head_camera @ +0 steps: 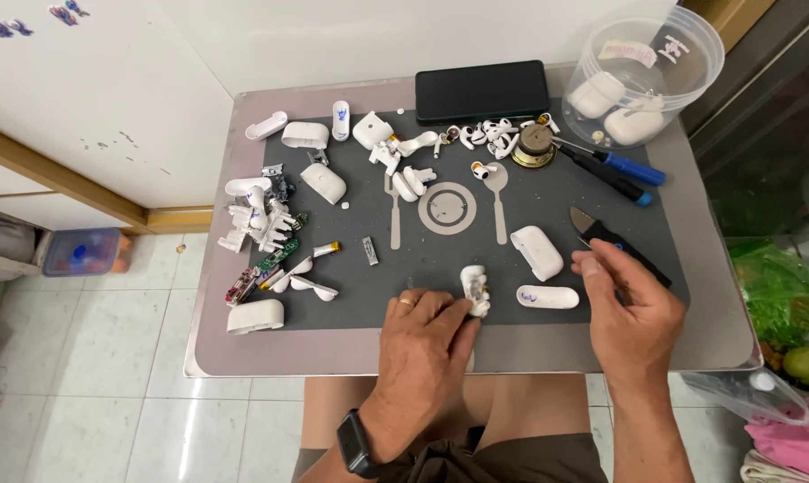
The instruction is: Repairing or assembling small wireless earbud components on a workbench
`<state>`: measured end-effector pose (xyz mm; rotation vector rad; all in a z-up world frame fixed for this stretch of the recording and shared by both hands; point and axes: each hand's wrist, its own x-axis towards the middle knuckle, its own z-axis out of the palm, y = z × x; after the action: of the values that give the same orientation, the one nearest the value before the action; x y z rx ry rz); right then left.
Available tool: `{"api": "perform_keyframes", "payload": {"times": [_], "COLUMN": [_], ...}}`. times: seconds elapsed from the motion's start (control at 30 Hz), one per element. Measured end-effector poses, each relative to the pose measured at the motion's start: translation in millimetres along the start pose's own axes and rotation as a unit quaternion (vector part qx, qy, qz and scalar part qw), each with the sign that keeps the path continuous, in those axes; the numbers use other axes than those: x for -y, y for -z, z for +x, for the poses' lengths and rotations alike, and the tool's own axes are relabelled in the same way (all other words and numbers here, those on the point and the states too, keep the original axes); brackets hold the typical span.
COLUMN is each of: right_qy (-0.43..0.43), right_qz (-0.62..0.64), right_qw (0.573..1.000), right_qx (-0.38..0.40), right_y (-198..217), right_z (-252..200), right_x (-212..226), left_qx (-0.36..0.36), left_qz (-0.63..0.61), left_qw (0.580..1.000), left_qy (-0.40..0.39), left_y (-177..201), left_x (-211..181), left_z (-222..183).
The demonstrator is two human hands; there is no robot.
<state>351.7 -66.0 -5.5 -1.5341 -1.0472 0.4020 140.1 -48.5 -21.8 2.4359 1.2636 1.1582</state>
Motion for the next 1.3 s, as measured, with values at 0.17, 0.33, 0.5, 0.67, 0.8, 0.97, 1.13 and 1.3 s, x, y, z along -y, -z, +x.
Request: {"api": "perform_keyframes", "payload": {"times": [0.17,0.33,0.5,0.67,0.8,0.97,1.13,1.3], "right_qy": [-0.016,-0.020,-0.042,-0.052,0.042,0.042,0.025,-0.027], "right_qz": [0.007,0.035,0.047,0.068,-0.007,-0.038,-0.117,-0.151], "right_qw": [1.000,0.999,0.998,0.996,0.999,0.998,0.993,0.988], "right_qx": [0.006,0.004,-0.018,-0.031,-0.019,-0.008,0.014,-0.003], "right_y": [2.0,-0.8,1.4,1.8,0.7,2.6,-4.6,-7.7], "right_z": [2.3,2.8,-0.3,-2.2,-8.7,-9.1,-8.6,-4.9], "right_x": [-1.4,-4.5,-2.6,-38.3,-31.1,-24.0,-4.2,-11.6], "left_qx": [0.092,0.219,0.068,0.042,0.017,0.004,0.001,0.007], "left_qz": [-0.073,-0.081,-0.009,-0.031,-0.072,-0.060,-0.059,-0.096], "left_qw": [0.993,0.970,0.997,0.998,0.997,0.997,0.998,0.994], "left_qy": [-0.008,-0.070,-0.030,-0.031,0.016,0.040,0.036,0.043], "left_y": [21.0,23.4,-4.4,3.9,6.7,7.7,12.7,40.4], "left_x": [12.0,16.1,22.8,17.3,17.2,17.1,17.1,3.7], "left_z": [16.6,41.9,24.7,12.2,8.7,6.1,3.7,2.9]}}
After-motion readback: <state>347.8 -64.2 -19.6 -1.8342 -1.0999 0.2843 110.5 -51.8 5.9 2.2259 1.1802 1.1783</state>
